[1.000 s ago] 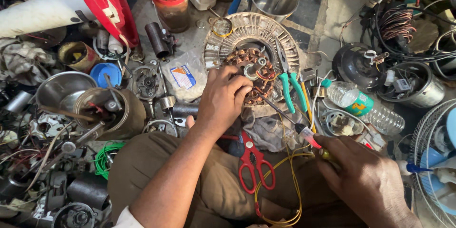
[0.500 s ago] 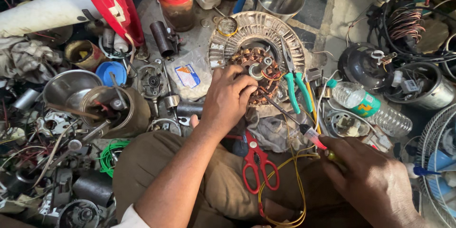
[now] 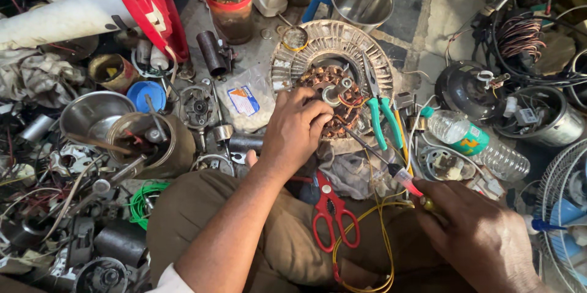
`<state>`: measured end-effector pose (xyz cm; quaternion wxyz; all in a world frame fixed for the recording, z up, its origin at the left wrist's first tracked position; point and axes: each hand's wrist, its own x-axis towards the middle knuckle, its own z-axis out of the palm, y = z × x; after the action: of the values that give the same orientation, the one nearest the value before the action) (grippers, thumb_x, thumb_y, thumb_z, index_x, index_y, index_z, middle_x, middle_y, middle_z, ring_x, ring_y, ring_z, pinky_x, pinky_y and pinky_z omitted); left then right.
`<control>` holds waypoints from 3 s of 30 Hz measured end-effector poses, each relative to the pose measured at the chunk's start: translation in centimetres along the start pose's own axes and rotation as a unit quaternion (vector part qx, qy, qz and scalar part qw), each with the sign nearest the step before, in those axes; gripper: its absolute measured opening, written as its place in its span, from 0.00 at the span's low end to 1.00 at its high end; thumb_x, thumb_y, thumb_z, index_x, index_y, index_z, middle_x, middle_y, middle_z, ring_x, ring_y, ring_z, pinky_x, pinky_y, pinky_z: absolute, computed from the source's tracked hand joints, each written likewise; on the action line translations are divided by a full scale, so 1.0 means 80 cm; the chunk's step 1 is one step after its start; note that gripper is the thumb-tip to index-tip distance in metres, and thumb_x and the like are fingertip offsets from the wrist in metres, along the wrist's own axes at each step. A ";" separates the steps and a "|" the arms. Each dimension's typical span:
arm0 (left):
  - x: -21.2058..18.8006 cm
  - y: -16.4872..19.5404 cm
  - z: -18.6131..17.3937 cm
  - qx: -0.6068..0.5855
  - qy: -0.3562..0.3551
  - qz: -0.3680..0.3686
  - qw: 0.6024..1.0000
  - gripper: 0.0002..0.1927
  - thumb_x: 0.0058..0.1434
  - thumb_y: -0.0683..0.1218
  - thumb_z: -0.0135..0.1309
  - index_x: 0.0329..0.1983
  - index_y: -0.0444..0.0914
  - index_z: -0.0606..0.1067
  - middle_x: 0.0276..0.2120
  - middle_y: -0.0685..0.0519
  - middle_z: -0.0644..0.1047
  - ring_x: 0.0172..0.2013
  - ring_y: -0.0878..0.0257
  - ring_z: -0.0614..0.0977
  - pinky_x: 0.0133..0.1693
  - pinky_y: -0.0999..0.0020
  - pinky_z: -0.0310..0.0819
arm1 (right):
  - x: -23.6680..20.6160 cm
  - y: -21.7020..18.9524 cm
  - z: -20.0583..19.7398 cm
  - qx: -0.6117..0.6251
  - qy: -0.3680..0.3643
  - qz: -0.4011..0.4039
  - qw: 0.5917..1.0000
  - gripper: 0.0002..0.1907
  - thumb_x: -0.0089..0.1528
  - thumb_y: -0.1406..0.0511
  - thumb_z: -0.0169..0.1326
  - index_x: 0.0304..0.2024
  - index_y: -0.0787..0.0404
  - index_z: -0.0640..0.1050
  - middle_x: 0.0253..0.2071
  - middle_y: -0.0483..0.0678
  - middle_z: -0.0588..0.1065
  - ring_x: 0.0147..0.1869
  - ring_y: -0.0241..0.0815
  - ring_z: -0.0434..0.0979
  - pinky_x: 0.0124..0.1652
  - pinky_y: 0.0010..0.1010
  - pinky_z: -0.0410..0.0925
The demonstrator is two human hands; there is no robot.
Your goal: The person tests an electric motor rotor and a small cylindrical component using a test light and a screwdriver. They touch the probes to various points on the rotor and the cylindrical component, checking for electrical continuity or faults.
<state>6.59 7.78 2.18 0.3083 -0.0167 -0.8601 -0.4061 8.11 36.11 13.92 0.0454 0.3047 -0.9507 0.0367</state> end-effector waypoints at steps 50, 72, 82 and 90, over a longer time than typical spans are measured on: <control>0.002 0.000 0.000 0.001 -0.001 0.001 1.000 0.05 0.62 0.45 0.62 0.41 0.43 0.80 0.46 0.48 0.75 0.46 0.46 0.75 0.49 0.54 0.71 | 0.005 -0.013 -0.013 0.018 0.017 -0.025 0.999 0.19 0.51 0.60 0.67 0.45 0.52 0.80 0.35 0.43 0.80 0.37 0.45 0.82 0.34 0.35 0.73; 0.007 0.007 -0.014 0.049 -0.077 0.019 0.996 0.06 0.53 0.46 0.66 0.34 0.46 0.82 0.51 0.51 0.75 0.49 0.48 0.75 0.48 0.52 0.71 | 0.000 -0.012 -0.015 0.037 -0.009 0.031 0.999 0.19 0.52 0.60 0.67 0.45 0.51 0.81 0.35 0.44 0.80 0.38 0.46 0.82 0.35 0.36 0.73; 0.005 0.003 -0.013 0.050 -0.072 0.017 0.996 0.07 0.53 0.46 0.67 0.35 0.46 0.83 0.48 0.50 0.75 0.50 0.46 0.74 0.51 0.54 0.71 | 0.001 -0.008 -0.010 0.042 -0.017 0.035 0.998 0.22 0.51 0.60 0.67 0.48 0.50 0.81 0.36 0.44 0.81 0.37 0.46 0.82 0.35 0.37 0.74; 0.005 -0.005 -0.012 0.055 -0.075 0.019 0.995 0.09 0.55 0.46 0.67 0.39 0.44 0.82 0.49 0.50 0.75 0.51 0.47 0.74 0.52 0.53 0.70 | 0.004 -0.010 -0.011 0.060 0.012 0.002 0.998 0.21 0.50 0.63 0.64 0.47 0.53 0.80 0.38 0.46 0.81 0.39 0.47 0.82 0.35 0.35 0.73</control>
<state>6.69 6.74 2.61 0.2507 -0.0469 -0.9013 -0.3501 8.37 35.38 14.88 0.0386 0.3042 -0.9468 0.0974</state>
